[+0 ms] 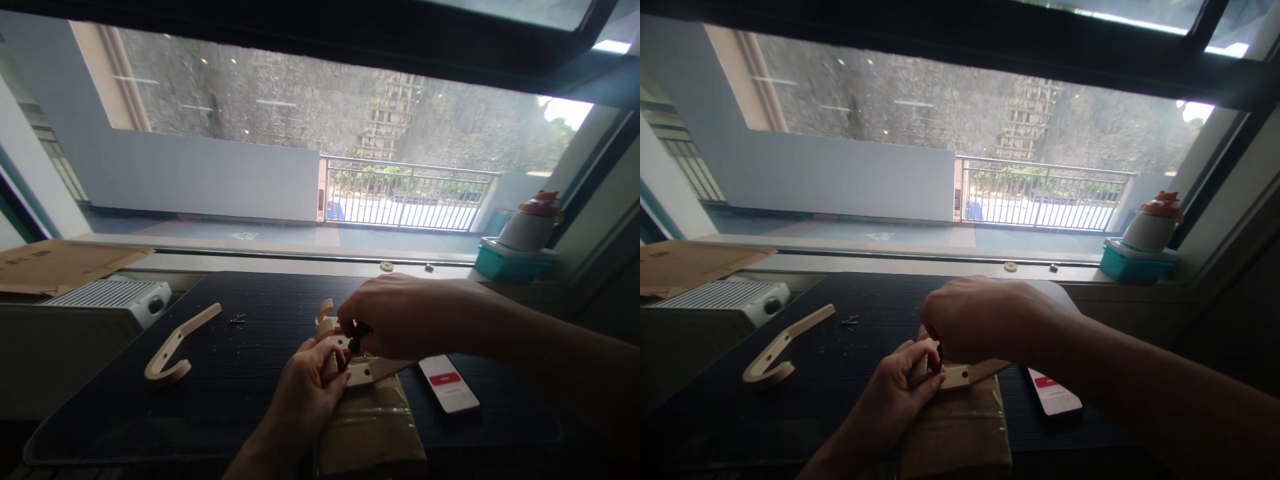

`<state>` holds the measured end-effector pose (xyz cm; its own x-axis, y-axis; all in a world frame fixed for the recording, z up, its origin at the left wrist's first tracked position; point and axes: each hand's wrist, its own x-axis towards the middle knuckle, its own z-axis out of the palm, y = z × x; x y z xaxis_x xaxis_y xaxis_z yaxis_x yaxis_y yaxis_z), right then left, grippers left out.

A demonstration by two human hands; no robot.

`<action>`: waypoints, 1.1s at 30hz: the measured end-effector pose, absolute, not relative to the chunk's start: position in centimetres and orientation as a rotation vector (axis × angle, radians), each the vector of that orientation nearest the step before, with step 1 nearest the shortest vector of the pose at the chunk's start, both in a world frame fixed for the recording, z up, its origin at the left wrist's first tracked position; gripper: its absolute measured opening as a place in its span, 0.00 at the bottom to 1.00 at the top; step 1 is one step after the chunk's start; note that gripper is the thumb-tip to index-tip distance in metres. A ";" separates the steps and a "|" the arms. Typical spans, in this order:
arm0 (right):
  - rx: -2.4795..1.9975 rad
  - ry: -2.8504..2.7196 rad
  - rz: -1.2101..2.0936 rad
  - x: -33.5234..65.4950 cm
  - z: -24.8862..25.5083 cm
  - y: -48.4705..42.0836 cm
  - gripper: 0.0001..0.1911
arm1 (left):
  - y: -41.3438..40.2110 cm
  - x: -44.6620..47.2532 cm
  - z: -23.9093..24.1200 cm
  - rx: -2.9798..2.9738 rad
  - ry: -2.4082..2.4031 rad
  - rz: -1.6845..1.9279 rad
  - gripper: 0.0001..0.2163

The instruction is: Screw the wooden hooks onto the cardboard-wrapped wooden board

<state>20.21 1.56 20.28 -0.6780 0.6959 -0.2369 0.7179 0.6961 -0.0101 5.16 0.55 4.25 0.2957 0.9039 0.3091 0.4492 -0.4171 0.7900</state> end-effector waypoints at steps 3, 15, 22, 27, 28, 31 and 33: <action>1.097 2.703 -0.147 20.4 20.1 1.7 0.06 | 0.6 5.1 4.1 1.991 1.187 1.034 0.04; 1.132 2.677 -0.119 19.6 20.5 1.6 0.07 | 0.5 5.0 4.0 2.004 1.190 1.012 0.03; 1.121 2.694 -0.111 19.4 19.9 1.6 0.07 | 0.7 4.9 4.0 1.986 1.177 1.014 0.03; 1.200 2.652 -0.133 19.4 19.9 1.8 0.06 | 0.7 4.9 4.1 1.978 1.176 1.003 0.03; 1.208 2.651 -0.128 19.4 20.1 1.8 0.05 | 0.7 4.9 4.1 1.979 1.172 1.005 0.03; 1.177 2.650 -0.127 19.1 20.6 1.6 0.03 | 0.7 4.9 4.1 1.975 1.169 1.010 0.03; 1.121 2.664 -0.122 19.0 20.8 1.6 0.04 | 0.7 4.9 4.2 1.965 1.176 1.006 0.02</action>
